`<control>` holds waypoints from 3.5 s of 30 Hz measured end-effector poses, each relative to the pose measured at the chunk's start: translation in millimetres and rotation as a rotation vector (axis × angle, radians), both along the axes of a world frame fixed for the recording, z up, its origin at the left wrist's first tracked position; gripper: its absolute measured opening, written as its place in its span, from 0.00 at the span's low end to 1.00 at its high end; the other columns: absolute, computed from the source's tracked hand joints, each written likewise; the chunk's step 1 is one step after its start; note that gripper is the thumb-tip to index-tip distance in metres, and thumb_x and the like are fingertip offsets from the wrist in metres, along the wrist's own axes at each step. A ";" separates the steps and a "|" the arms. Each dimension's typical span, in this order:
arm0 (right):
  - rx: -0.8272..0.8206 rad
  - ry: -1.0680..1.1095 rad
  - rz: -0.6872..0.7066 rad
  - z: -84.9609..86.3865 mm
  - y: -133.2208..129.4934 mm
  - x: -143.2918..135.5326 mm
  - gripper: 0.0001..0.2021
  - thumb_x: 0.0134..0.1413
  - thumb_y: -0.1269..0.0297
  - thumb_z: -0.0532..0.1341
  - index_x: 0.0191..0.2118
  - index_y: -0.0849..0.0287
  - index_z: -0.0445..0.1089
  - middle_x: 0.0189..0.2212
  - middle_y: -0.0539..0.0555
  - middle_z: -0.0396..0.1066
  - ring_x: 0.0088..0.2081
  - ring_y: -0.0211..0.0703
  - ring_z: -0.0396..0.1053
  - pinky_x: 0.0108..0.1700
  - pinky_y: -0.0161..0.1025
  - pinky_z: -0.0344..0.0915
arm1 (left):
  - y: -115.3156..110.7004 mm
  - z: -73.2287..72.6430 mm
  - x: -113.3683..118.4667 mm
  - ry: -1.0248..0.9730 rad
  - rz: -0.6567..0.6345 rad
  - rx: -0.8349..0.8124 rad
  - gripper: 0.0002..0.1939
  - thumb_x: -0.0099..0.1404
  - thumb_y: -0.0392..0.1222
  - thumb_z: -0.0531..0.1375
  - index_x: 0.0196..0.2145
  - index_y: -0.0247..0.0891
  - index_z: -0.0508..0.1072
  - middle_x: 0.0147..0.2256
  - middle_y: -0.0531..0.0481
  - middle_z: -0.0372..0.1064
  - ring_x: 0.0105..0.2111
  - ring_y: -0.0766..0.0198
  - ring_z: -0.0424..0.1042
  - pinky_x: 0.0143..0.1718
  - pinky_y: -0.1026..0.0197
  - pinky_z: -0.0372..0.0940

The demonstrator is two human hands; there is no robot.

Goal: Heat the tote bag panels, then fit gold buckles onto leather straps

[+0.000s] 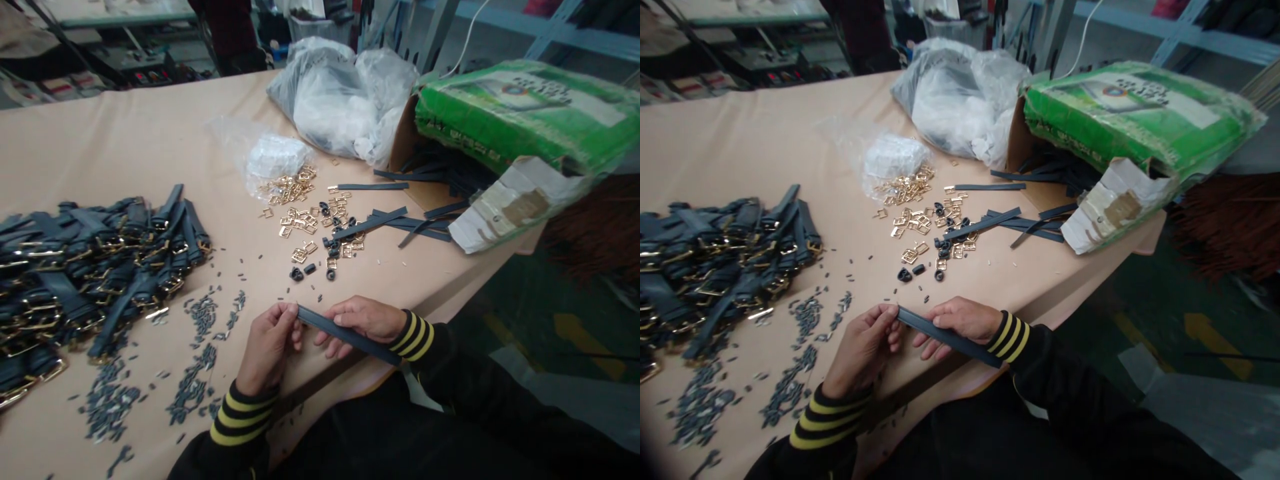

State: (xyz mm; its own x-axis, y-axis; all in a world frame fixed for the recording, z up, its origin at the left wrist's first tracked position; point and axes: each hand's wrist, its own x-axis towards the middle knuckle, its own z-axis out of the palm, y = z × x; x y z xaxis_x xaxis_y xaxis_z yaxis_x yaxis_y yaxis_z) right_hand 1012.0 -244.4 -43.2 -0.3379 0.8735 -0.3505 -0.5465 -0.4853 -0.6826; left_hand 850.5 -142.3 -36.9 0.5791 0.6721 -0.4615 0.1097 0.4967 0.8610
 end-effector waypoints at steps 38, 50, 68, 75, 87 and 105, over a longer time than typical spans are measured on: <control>0.074 -0.524 -0.301 -8.0 8.3 -3.7 0.10 0.55 0.60 0.54 0.30 0.63 0.60 0.16 0.43 0.58 0.13 0.25 0.49 0.14 0.24 0.46 | 35.2 -0.1 53.3 0.704 -0.292 1.651 0.09 0.61 0.39 0.52 0.34 0.37 0.70 0.37 0.42 0.65 0.37 0.53 0.62 0.37 0.52 0.59; 0.232 -0.759 -0.425 18.1 5.2 -0.8 0.07 0.56 0.69 0.51 0.40 0.62 0.60 0.19 0.44 0.57 0.19 0.30 0.53 0.22 0.28 0.53 | 22.9 22.4 50.8 0.177 -0.161 0.864 0.06 0.58 0.41 0.57 0.29 0.37 0.62 0.25 0.53 0.64 0.25 0.67 0.66 0.29 0.63 0.61; 0.263 -1.365 -0.337 23.0 4.1 -23.0 0.05 0.58 0.67 0.50 0.32 0.60 0.60 0.22 0.49 0.61 0.24 0.36 0.58 0.28 0.33 0.50 | -8.9 6.3 28.7 -0.190 0.211 -0.174 0.10 0.49 0.38 0.66 0.26 0.32 0.68 0.31 0.49 0.73 0.36 0.67 0.72 0.38 0.68 0.69; 0.245 -1.458 -0.248 20.0 5.1 -25.5 0.07 0.58 0.67 0.50 0.37 0.60 0.64 0.25 0.53 0.67 0.26 0.40 0.63 0.28 0.34 0.51 | -16.5 7.5 31.9 -0.147 0.152 0.041 0.11 0.54 0.42 0.62 0.29 0.35 0.64 0.38 0.44 0.73 0.37 0.61 0.73 0.39 0.58 0.68; 0.236 -0.854 -0.412 7.4 4.4 -28.2 0.11 0.60 0.66 0.46 0.27 0.59 0.54 0.17 0.45 0.53 0.19 0.32 0.52 0.23 0.31 0.51 | -41.7 -7.8 31.4 0.297 0.069 0.887 0.10 0.61 0.39 0.53 0.41 0.39 0.68 0.41 0.45 0.70 0.41 0.61 0.70 0.42 0.61 0.63; 0.252 -1.129 -0.395 -1.4 11.4 -30.1 0.17 0.62 0.53 0.45 0.43 0.64 0.56 0.27 0.57 0.69 0.31 0.45 0.69 0.33 0.38 0.61 | -11.2 -10.5 23.4 0.093 -0.160 0.326 0.14 0.54 0.50 0.60 0.27 0.35 0.66 0.24 0.54 0.64 0.24 0.69 0.63 0.27 0.66 0.61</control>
State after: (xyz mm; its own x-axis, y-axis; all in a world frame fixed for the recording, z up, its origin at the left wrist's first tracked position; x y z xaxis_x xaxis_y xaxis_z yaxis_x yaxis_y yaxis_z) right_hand 981.8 -233.0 -44.6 0.3509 0.9329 -0.0810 0.3344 -0.2057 -0.9197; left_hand 873.8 -153.5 -47.4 0.6545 0.6967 -0.2936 0.2492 0.1678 0.9538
